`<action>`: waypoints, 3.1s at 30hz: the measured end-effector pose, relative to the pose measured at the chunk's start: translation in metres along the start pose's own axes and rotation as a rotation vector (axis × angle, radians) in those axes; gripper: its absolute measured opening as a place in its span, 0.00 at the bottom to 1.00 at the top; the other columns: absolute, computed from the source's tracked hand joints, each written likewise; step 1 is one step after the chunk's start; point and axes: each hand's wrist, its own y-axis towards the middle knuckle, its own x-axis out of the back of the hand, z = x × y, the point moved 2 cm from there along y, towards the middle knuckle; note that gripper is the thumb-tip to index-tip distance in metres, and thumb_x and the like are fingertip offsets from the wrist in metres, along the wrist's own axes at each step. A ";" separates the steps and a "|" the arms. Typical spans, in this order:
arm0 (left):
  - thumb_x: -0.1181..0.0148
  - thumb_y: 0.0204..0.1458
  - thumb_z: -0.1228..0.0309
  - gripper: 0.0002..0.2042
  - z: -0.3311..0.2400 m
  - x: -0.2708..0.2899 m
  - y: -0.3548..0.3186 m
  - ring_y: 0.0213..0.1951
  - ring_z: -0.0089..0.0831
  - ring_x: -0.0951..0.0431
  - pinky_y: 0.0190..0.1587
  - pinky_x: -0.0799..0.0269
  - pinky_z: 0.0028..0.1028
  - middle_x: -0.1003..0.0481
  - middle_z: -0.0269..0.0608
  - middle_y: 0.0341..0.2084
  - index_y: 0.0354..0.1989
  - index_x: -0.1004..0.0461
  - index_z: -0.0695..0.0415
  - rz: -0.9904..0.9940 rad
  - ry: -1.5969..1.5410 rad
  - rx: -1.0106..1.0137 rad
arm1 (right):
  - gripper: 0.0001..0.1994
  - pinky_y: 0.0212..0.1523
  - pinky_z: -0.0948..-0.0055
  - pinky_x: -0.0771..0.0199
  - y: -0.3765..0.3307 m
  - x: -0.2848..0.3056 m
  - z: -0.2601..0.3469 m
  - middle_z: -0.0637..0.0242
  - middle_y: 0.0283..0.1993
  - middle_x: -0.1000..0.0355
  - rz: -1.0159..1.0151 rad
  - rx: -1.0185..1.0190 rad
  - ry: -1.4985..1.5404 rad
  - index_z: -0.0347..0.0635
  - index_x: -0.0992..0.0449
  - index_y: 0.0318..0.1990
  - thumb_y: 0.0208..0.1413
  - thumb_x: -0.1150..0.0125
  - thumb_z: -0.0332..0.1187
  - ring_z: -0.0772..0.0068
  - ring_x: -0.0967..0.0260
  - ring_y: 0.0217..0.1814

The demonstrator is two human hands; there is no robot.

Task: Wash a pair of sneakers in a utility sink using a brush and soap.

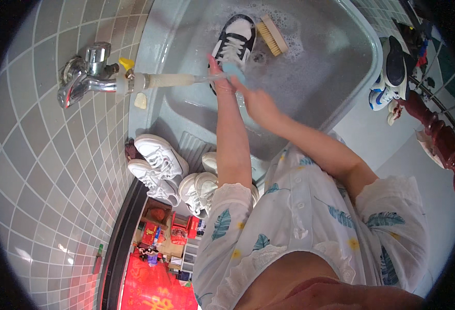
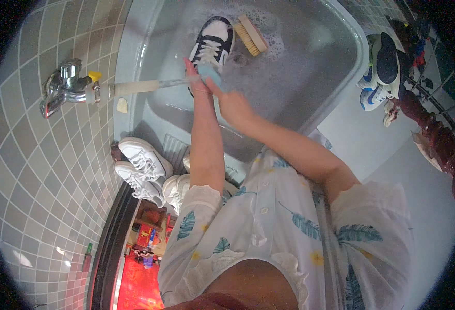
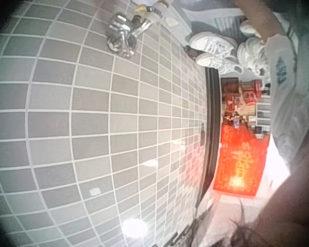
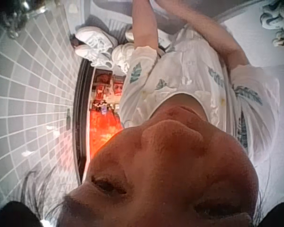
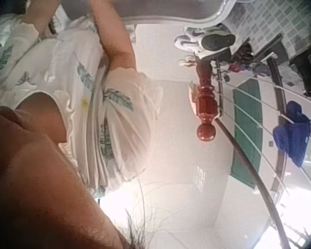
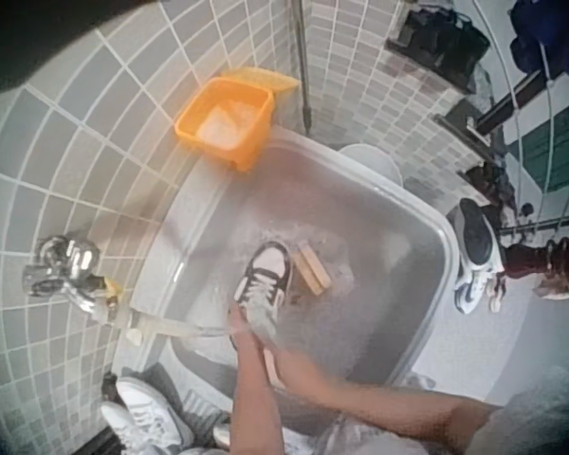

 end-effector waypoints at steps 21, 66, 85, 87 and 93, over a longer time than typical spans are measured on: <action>0.40 0.53 0.65 0.20 -0.004 -0.029 -0.016 0.43 0.35 0.25 0.42 0.26 0.34 0.27 0.46 0.44 0.49 0.32 0.66 -0.317 0.410 0.062 | 0.33 0.27 0.52 0.32 -0.004 -0.011 -0.011 0.46 0.27 0.29 -0.172 -0.301 0.358 0.60 0.47 0.67 0.52 0.52 0.24 0.44 0.30 0.25; 0.43 0.53 0.51 0.26 0.001 0.000 -0.005 0.49 0.35 0.29 0.54 0.36 0.31 0.28 0.38 0.48 0.54 0.32 0.58 -0.205 0.057 0.060 | 0.36 0.30 0.54 0.30 0.034 -0.008 -0.030 0.47 0.27 0.29 -0.067 -0.197 0.379 0.56 0.48 0.67 0.49 0.52 0.22 0.46 0.32 0.25; 0.44 0.53 0.50 0.27 -0.004 -0.024 -0.018 0.51 0.37 0.32 0.53 0.35 0.38 0.32 0.38 0.51 0.56 0.34 0.53 -0.329 0.152 0.146 | 0.37 0.24 0.55 0.34 -0.011 -0.024 -0.031 0.46 0.22 0.32 0.017 -0.146 0.352 0.58 0.48 0.67 0.48 0.50 0.21 0.48 0.33 0.21; 0.46 0.54 0.50 0.26 -0.005 -0.041 -0.025 0.53 0.38 0.33 0.52 0.34 0.38 0.34 0.41 0.55 0.56 0.34 0.53 -0.328 0.199 0.091 | 0.37 0.25 0.56 0.33 0.045 -0.014 -0.039 0.46 0.22 0.32 -0.055 -0.188 0.271 0.59 0.47 0.67 0.47 0.50 0.20 0.49 0.33 0.21; 0.40 0.53 0.59 0.25 -0.009 -0.036 -0.023 0.54 0.36 0.32 0.56 0.37 0.32 0.30 0.41 0.51 0.55 0.33 0.60 -0.267 0.108 0.152 | 0.37 0.30 0.59 0.30 0.019 -0.017 -0.034 0.44 0.26 0.30 -0.112 -0.266 0.339 0.62 0.44 0.66 0.48 0.51 0.19 0.47 0.30 0.25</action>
